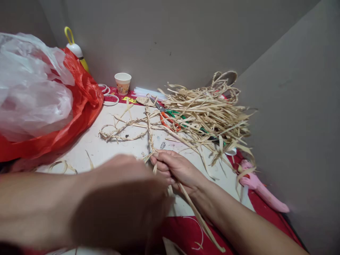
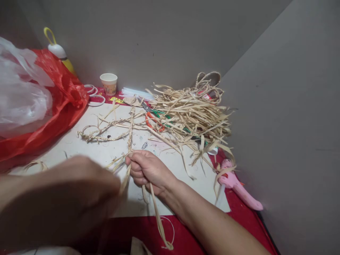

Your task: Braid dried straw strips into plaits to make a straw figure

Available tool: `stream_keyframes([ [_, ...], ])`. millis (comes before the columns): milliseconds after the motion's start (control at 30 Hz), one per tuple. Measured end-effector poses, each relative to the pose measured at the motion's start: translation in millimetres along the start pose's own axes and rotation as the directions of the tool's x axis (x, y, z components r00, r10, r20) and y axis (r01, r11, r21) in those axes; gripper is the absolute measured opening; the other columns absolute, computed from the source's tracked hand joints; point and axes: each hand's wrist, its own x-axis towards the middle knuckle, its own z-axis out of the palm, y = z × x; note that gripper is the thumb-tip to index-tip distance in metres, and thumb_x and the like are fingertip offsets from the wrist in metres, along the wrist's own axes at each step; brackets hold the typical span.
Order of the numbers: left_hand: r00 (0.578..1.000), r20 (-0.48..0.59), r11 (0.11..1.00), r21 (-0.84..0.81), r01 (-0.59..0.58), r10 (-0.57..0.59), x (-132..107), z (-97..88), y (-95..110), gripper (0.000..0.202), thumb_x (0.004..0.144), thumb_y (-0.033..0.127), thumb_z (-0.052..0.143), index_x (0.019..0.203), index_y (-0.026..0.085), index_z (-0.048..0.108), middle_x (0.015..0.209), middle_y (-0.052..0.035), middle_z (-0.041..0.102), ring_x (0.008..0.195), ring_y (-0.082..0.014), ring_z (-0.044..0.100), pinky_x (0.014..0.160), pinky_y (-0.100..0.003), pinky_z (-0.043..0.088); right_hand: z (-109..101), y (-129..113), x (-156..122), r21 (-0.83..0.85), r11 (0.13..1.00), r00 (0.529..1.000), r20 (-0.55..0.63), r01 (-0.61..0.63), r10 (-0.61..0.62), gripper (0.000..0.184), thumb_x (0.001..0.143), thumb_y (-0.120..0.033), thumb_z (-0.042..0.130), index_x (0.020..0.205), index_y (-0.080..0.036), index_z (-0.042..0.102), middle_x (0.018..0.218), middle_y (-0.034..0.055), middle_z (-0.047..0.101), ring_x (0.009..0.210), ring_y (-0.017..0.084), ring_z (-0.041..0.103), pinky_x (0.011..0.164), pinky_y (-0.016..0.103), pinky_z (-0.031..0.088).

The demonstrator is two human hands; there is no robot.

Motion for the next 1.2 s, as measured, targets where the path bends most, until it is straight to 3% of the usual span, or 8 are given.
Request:
stream_keyframes([
  [133, 0.958, -0.216, 0.976, 0.149, -0.160, 0.190, 35.0, -35.2, -23.1, 0.011, 0.074, 0.027, 0.054, 0.069, 0.018, 0.058, 0.060, 0.0018, 0.053, 0.056, -0.0103, 0.043, 0.053, -0.023, 0.030, 0.2, -1.8, 0.0, 0.029, 0.999, 0.998, 0.054, 0.019, -0.021, 0.019, 0.078, -0.027, 0.059, 0.065, -0.015, 0.050, 0.045, -0.0123, 0.020, 0.037, 0.001, 0.008, 0.032, 0.013, 0.008],
  [233, 0.999, 0.038, 0.995, -0.101, -0.025, 0.029, 58.4, -33.3, -44.9, 0.016, 0.073, 0.029, 0.053, 0.079, 0.017, 0.060, 0.061, 0.0014, 0.058, 0.053, -0.0097, 0.047, 0.053, -0.022, 0.035, -1.2, -2.5, 0.1, 0.021, 1.000, 0.998, 0.069, 0.008, -0.009, 0.020, 0.078, -0.029, 0.060, 0.067, -0.015, 0.051, 0.045, -0.0128, 0.018, 0.037, 0.001, 0.006, 0.032, 0.013, 0.008],
  [333, 0.972, 0.226, 0.917, -0.368, 0.152, -0.070, 67.0, -20.5, -55.3, 0.015, 0.071, 0.025, 0.051, 0.070, 0.013, 0.059, 0.059, -0.0012, 0.059, 0.051, -0.0091, 0.050, 0.054, -0.023, 0.039, -2.8, -1.9, 0.2, -0.008, 1.000, 0.996, 0.086, 0.010, -0.009, 0.021, 0.081, -0.030, 0.058, 0.069, -0.013, 0.054, 0.045, -0.0125, 0.018, 0.037, 0.001, 0.008, 0.033, 0.014, 0.009],
  [433, 0.939, 0.316, 0.847, -0.455, 0.273, -0.133, 66.1, -13.9, -55.7, 0.016, 0.071, 0.023, 0.050, 0.063, 0.012, 0.058, 0.051, -0.0005, 0.055, 0.043, -0.0081, 0.047, 0.046, -0.022, 0.038, -3.3, -1.5, 0.9, -0.037, 0.999, 0.996, 0.093, 0.004, -0.001, 0.022, 0.082, -0.030, 0.057, 0.067, -0.014, 0.052, 0.045, -0.0121, 0.020, 0.037, 0.001, 0.009, 0.033, 0.014, 0.008],
  [600, 0.941, 0.305, 0.902, -0.350, 0.254, -0.146, 64.2, -16.5, -55.2, 0.016, 0.074, 0.024, 0.047, 0.064, 0.015, 0.055, 0.044, 0.0075, 0.036, 0.034, -0.0044, 0.021, 0.033, -0.020, 0.013, -4.9, -2.2, 2.9, -0.087, 0.996, 0.997, 0.065, -0.029, 0.034, 0.022, 0.079, -0.030, 0.059, 0.066, -0.015, 0.050, 0.044, -0.0121, 0.024, 0.037, 0.001, 0.010, 0.033, 0.013, 0.009],
  [833, 0.971, 0.239, 0.984, -0.169, 0.056, -0.014, 67.2, -21.3, -60.4, 0.026, 0.076, 0.022, 0.045, 0.051, 0.016, 0.045, 0.044, 0.0069, 0.031, 0.040, -0.0047, 0.020, 0.041, -0.024, 0.013, -11.6, -3.8, 4.4, -0.214, 0.975, 0.993, 0.087, -0.054, 0.075, 0.024, 0.084, -0.035, 0.056, 0.070, -0.016, 0.049, 0.045, -0.0123, 0.023, 0.038, 0.002, 0.009, 0.035, 0.015, 0.008],
  [1033, 0.941, 0.334, 0.956, -0.252, 0.150, -0.059, 69.0, -22.5, -59.9, 0.024, 0.080, 0.027, 0.048, 0.065, 0.013, 0.061, 0.038, 0.0086, 0.030, 0.035, -0.0051, 0.018, 0.037, -0.024, 0.009, -9.9, -3.3, 2.1, -0.376, 0.926, 1.000, 0.019, 0.026, -0.020, 0.031, 0.081, -0.045, 0.057, 0.070, -0.018, 0.049, 0.040, -0.0121, 0.026, 0.034, 0.004, 0.014, 0.034, 0.017, 0.012],
  [1200, 0.902, 0.421, 0.917, -0.316, 0.242, -0.093, 70.3, -23.5, -65.8, 0.023, 0.080, 0.032, 0.054, 0.069, 0.013, 0.062, 0.036, 0.0099, 0.027, 0.033, -0.0047, 0.015, 0.034, -0.023, 0.009, -13.7, -2.8, 0.5, -0.675, 0.731, 0.988, -0.023, 0.096, -0.152, 0.033, 0.087, -0.045, 0.049, 0.072, -0.017, 0.056, 0.044, -0.0088, 0.030, 0.038, 0.006, 0.021, 0.037, 0.020, 0.016],
])
